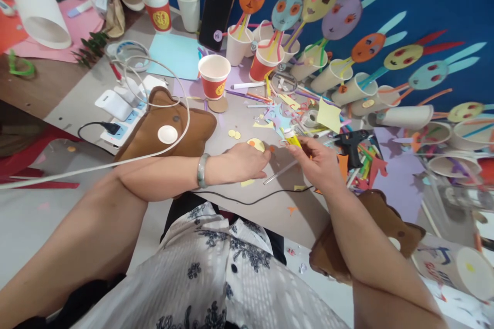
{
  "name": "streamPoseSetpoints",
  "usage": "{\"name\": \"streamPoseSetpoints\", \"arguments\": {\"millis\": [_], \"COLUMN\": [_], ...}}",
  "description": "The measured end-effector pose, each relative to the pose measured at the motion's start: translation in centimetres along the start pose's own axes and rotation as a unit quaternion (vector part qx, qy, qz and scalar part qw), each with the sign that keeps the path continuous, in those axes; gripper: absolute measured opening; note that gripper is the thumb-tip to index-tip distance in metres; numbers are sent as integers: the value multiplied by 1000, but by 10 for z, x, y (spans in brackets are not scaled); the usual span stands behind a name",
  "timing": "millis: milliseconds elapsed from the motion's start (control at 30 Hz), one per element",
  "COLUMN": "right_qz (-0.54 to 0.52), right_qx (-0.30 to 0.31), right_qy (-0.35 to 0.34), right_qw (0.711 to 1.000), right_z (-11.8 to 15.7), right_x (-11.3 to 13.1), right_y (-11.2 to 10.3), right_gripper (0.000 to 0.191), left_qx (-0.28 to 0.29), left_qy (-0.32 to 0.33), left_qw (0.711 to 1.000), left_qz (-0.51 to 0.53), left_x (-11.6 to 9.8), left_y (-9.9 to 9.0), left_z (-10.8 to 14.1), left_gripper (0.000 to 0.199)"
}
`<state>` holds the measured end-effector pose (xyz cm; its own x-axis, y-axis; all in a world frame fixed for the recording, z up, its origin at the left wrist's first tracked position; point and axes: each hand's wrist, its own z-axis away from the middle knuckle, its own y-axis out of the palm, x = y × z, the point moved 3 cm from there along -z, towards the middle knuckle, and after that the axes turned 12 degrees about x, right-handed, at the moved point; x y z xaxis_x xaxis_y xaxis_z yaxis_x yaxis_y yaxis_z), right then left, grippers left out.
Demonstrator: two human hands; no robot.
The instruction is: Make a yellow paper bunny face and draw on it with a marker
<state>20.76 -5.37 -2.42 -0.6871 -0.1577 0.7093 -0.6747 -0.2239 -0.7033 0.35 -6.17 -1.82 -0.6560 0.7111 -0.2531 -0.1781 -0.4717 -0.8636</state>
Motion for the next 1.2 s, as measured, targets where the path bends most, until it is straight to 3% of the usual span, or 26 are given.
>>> {"name": "streamPoseSetpoints", "arguments": {"millis": [233,467,700,867,1033,1200], "right_qz": [-30,-7,-21,31,83,84], "right_qx": [-16,-73,-39,-26,-56,-70], "right_qy": [-14,-20,-46,-68,-106,-110], "right_qw": [999,997,998,997,989,988], "right_z": [-1,4,0,-1,-1,-3], "right_x": [-8,-9,-9,-11,-15,-17], "right_y": [8,6,14,19,20,21], "right_gripper": [33,17,15,18,20,18], "left_qx": [-7,-9,-10,6,27,13], "left_qy": [4,10,15,13,3,10], "left_qw": [1000,1000,1000,1000,1000,1000], "left_qz": [-8,-27,-13,-9,-4,-10], "left_x": [4,0,1,0,-1,0], "left_y": [9,12,13,9,4,6], "left_z": [-8,-9,-11,-10,-8,-10], "left_gripper": [75,82,82,85,86,86]}}
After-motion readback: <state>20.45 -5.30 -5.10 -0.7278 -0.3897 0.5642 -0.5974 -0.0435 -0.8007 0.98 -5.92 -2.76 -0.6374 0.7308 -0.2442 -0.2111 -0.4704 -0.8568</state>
